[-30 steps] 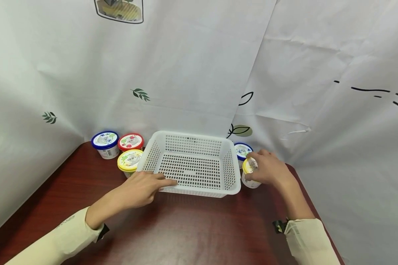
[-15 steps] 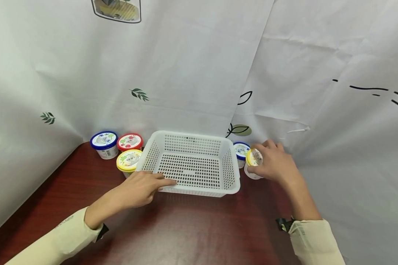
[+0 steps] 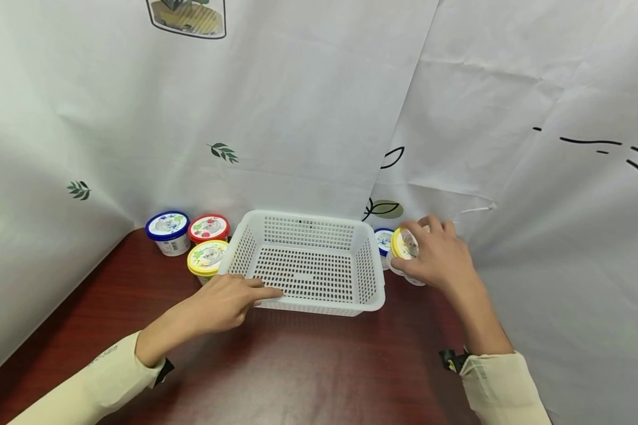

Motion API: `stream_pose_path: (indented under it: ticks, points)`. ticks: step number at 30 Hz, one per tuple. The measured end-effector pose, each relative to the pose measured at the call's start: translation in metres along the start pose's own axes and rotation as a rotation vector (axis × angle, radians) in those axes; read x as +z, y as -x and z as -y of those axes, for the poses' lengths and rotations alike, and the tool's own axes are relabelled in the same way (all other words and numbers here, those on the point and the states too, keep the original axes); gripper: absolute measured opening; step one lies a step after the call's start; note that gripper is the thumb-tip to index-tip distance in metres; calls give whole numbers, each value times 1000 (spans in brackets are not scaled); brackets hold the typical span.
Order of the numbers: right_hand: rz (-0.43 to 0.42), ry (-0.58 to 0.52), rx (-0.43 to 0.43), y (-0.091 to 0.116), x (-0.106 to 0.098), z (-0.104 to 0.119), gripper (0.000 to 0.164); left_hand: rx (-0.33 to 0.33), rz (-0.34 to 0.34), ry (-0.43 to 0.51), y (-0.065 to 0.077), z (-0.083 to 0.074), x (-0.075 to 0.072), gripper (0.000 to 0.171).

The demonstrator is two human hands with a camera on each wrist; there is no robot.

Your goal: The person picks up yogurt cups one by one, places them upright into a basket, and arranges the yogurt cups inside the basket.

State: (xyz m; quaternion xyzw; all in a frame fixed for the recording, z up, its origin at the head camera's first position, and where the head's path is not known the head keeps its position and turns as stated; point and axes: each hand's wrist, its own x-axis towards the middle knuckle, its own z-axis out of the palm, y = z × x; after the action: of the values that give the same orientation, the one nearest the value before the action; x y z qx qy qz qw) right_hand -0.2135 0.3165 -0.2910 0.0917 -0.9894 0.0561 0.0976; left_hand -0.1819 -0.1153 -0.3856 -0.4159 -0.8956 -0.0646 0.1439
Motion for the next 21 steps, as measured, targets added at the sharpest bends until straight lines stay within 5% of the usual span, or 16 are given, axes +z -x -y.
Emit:
stream_pose_path:
  ticks: [21]
  points:
    - [-105, -15, -77, -1, -3, 31, 74, -1, 0, 10, -1, 0, 1, 52]
